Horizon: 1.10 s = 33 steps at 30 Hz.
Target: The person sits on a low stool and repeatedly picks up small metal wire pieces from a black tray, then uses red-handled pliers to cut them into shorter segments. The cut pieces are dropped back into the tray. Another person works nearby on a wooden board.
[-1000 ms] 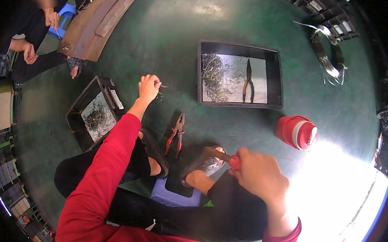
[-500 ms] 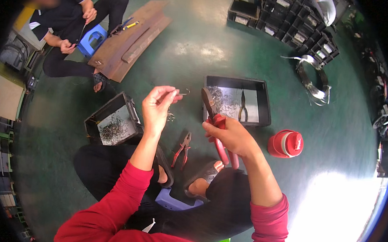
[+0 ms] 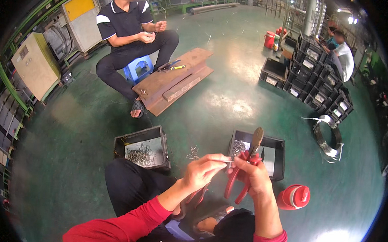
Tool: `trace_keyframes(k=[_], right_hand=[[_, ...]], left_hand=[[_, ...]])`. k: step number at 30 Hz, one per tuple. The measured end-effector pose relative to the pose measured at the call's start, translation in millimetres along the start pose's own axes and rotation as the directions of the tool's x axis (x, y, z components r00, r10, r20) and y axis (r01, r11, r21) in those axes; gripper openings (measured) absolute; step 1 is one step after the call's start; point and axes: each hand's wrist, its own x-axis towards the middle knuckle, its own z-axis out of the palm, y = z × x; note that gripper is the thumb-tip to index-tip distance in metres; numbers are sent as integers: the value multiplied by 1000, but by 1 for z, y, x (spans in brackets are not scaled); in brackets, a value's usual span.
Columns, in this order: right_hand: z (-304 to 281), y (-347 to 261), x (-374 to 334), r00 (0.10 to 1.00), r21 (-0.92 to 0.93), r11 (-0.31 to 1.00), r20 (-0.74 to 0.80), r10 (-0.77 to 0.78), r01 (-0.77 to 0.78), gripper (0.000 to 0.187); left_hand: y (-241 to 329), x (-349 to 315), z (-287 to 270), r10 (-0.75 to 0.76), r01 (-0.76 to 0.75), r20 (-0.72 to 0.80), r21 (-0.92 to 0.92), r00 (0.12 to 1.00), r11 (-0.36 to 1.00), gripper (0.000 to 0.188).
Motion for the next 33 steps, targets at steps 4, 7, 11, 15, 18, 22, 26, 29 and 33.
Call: trace_keyframes(k=[4, 7, 11, 15, 18, 22, 26, 29, 33], right_hand=[[-7, 6, -1, 999, -64, 997, -18, -45, 44, 12], [-13, 11, 2, 976, -344, 935, -163, -148, 85, 14], [-13, 17, 3, 960, -587, 787, -60, -275, 189, 16], [-3, 21, -1, 949, -751, 640, -57, -310, 164, 18], [2, 21, -2, 932, -830, 532, -43, -361, 168, 20], [5, 21, -3, 936, -875, 464, -37, -351, 139, 23], [7, 20, -6, 941, -892, 439, -50, -336, 110, 25], [9, 18, -7, 942, -900, 425, -53, -330, 98, 25], [11, 17, -8, 944, -906, 413, -53, -326, 92, 26]], left_hand=[[-1, -2, 1, 23, -23, 46, -4, 999, 1000, 18], [5, 0, 2, -133, 137, 70, -54, 989, 989, 27], [7, 5, -1, -418, 429, 152, -51, 896, 902, 21], [8, 2, -7, -584, 622, 341, -2, 736, 783, 20], [6, -2, -4, -557, 592, 317, -19, 768, 806, 17], [5, -4, -1, -520, 535, 315, 45, 794, 844, 13], [7, -5, 0, -533, 521, 310, 127, 787, 844, 11], [7, -6, 1, -554, 531, 302, 161, 776, 832, 10], [4, -8, 3, -504, 483, 268, 145, 821, 863, 10]])
